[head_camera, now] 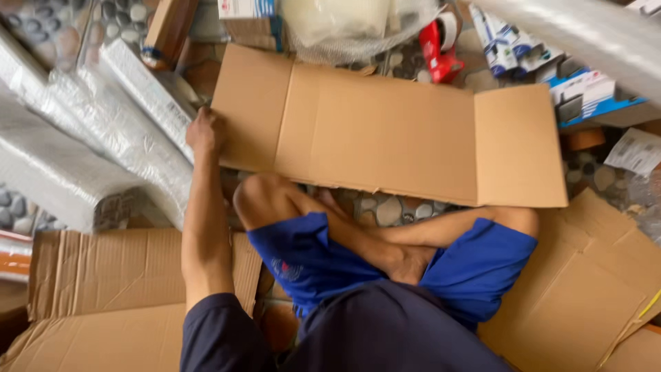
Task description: The person wraps a long, rectangular object in bubble wrap and then encases it in a piece of cardboard. They use a utility knife to cut the cardboard and a tape dispenser to secure the package with brown packing tape.
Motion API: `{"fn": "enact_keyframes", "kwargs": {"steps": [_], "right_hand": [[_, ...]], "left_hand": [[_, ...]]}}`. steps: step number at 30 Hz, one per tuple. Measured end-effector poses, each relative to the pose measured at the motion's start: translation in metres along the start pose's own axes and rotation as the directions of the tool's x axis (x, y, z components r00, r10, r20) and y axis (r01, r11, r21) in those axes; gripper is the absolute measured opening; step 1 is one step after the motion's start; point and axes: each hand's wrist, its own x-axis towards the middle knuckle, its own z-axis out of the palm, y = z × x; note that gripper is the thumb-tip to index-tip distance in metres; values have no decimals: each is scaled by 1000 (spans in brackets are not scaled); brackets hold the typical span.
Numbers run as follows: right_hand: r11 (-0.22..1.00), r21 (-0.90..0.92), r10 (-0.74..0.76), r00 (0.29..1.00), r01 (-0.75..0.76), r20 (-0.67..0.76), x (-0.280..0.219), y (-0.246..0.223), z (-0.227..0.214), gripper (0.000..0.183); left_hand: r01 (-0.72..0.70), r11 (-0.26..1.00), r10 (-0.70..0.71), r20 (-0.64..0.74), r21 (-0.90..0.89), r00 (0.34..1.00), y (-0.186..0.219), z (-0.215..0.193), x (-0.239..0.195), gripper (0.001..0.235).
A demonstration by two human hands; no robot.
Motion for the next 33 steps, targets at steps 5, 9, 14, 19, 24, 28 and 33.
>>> {"fn": "enact_keyframes", "kwargs": {"steps": [5,9,14,19,24,28,33], "right_hand": [[986,148,-83,994,73,67,20,-46,119,31],[953,-256,-64,935,162,350,62,-14,302,54],[970,-244,48,960,22,275,84,63,384,63],[979,-202,29,979,12,202,108,90,358,63],[988,86,106,972,-126,209,80,99,370,81],[728,557,365,914,-400,179,68,70,381,48],[608,646,444,872,-462,206,61,54,382,39]], "left_hand": [[-283,852,264,105,441,959,41,-37,-37,42],[-481,730,471,152,486,869,24,-13,-46,49],[-442,767,461,80,465,884,18,-22,-64,45],[-331,790,382,8,516,924,17,24,-39,40],[-182,913,176,51,365,983,45,12,-23,71],[10,976,53,279,-218,959,71,11,16,109],[17,984,6,131,-176,991,55,33,30,92]]}}
